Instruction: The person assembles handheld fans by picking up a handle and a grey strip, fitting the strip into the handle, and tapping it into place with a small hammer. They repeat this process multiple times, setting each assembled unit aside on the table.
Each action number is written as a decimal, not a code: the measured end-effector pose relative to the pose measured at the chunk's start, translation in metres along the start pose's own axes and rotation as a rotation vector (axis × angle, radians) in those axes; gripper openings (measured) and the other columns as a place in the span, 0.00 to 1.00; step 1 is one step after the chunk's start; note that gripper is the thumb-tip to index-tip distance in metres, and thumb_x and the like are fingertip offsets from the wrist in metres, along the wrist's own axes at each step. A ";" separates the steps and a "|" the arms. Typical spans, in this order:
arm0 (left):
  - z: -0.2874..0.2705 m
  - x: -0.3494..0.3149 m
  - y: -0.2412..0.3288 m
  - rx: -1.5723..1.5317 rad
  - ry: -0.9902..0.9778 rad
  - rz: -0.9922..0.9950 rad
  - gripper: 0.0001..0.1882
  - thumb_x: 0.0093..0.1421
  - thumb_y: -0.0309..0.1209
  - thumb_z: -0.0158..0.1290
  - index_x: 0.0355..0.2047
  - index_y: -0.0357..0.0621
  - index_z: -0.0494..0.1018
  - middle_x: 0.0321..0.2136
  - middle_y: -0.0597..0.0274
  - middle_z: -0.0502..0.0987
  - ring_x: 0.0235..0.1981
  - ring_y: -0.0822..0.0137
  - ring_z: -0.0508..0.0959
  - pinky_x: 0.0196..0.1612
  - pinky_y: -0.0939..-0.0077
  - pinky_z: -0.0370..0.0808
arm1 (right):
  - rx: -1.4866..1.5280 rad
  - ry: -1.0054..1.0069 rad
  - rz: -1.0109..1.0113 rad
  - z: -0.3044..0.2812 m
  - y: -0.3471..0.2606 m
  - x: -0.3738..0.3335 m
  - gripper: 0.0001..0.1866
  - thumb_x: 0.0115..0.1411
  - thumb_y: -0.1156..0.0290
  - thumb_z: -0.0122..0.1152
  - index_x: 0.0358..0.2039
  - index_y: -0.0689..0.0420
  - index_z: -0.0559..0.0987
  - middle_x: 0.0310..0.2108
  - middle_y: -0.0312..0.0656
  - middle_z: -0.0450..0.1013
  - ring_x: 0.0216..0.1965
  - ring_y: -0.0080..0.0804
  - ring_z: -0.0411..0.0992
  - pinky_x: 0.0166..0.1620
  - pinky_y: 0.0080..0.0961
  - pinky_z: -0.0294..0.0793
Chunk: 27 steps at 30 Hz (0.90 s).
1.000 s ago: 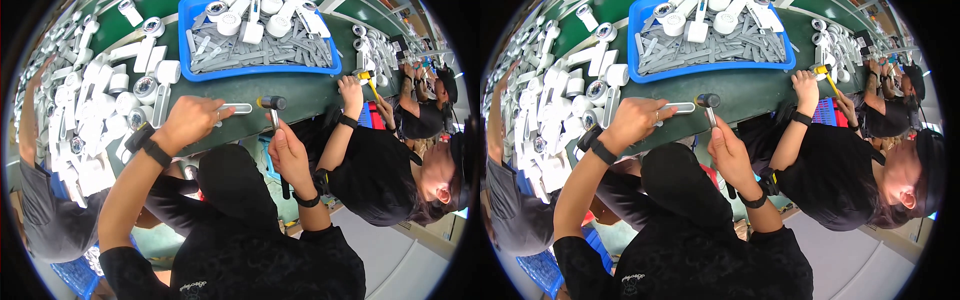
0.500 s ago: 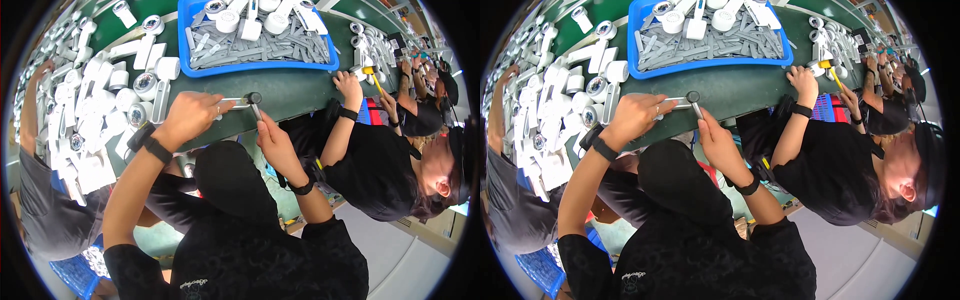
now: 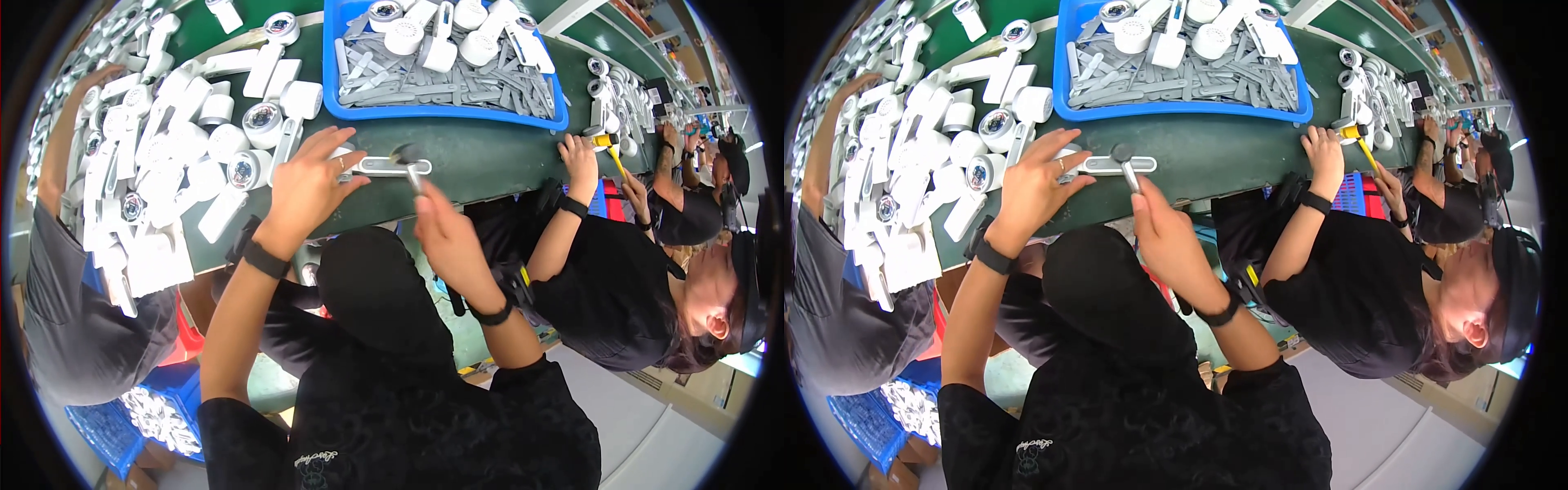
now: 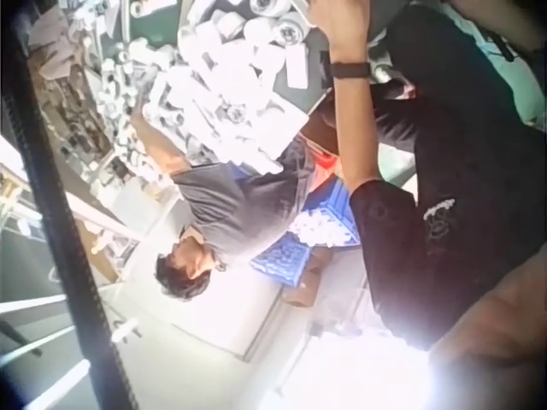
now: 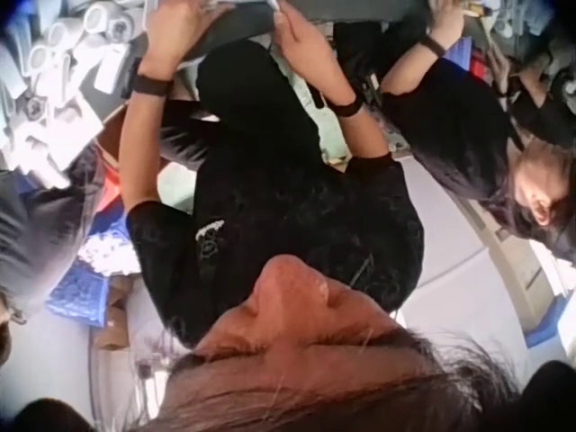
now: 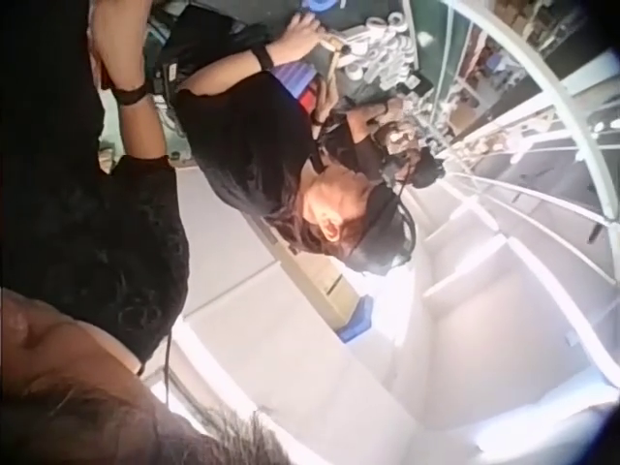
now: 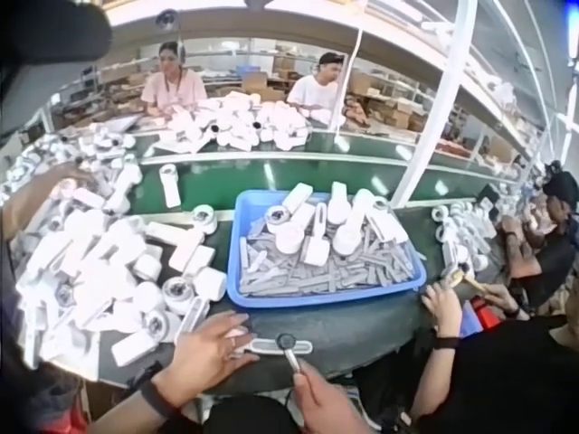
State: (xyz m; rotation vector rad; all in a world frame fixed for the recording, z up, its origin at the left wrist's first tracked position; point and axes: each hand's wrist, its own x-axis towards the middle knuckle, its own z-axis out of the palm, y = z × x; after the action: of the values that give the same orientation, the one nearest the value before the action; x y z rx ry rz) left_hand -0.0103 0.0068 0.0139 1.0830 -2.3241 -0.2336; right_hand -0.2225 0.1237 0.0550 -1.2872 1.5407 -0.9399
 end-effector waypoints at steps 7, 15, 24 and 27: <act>-0.001 0.001 0.003 0.007 0.003 -0.022 0.15 0.51 0.35 0.71 0.40 0.52 0.86 0.51 0.68 0.81 0.52 0.62 0.81 0.48 0.68 0.81 | -0.072 0.029 -0.035 0.004 -0.004 0.010 0.25 0.78 0.59 0.45 0.69 0.57 0.68 0.19 0.28 0.61 0.20 0.15 0.59 0.25 0.20 0.61; -0.001 0.000 0.002 0.009 0.020 -0.018 0.14 0.50 0.34 0.71 0.39 0.53 0.87 0.50 0.71 0.81 0.52 0.63 0.80 0.47 0.69 0.81 | -0.167 -0.003 0.125 -0.006 0.007 0.012 0.25 0.78 0.60 0.45 0.69 0.59 0.67 0.17 0.30 0.62 0.20 0.16 0.61 0.25 0.21 0.62; 0.001 -0.002 0.000 0.029 0.021 -0.020 0.13 0.51 0.34 0.70 0.38 0.53 0.87 0.50 0.70 0.81 0.52 0.64 0.80 0.46 0.69 0.81 | -0.129 0.043 0.076 -0.014 0.029 -0.005 0.25 0.78 0.59 0.45 0.70 0.58 0.68 0.19 0.28 0.62 0.21 0.15 0.61 0.26 0.17 0.63; 0.002 -0.001 0.001 0.011 0.001 -0.032 0.13 0.50 0.33 0.71 0.38 0.52 0.87 0.50 0.70 0.81 0.53 0.63 0.80 0.48 0.69 0.81 | -0.072 0.155 0.014 -0.008 0.029 -0.008 0.24 0.78 0.59 0.47 0.67 0.59 0.71 0.19 0.29 0.63 0.21 0.14 0.61 0.26 0.18 0.63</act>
State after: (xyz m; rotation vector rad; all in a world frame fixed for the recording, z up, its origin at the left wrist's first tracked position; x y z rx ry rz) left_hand -0.0112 0.0083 0.0124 1.1262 -2.3111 -0.2332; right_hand -0.2382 0.1361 0.0319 -1.2772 1.7140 -1.0030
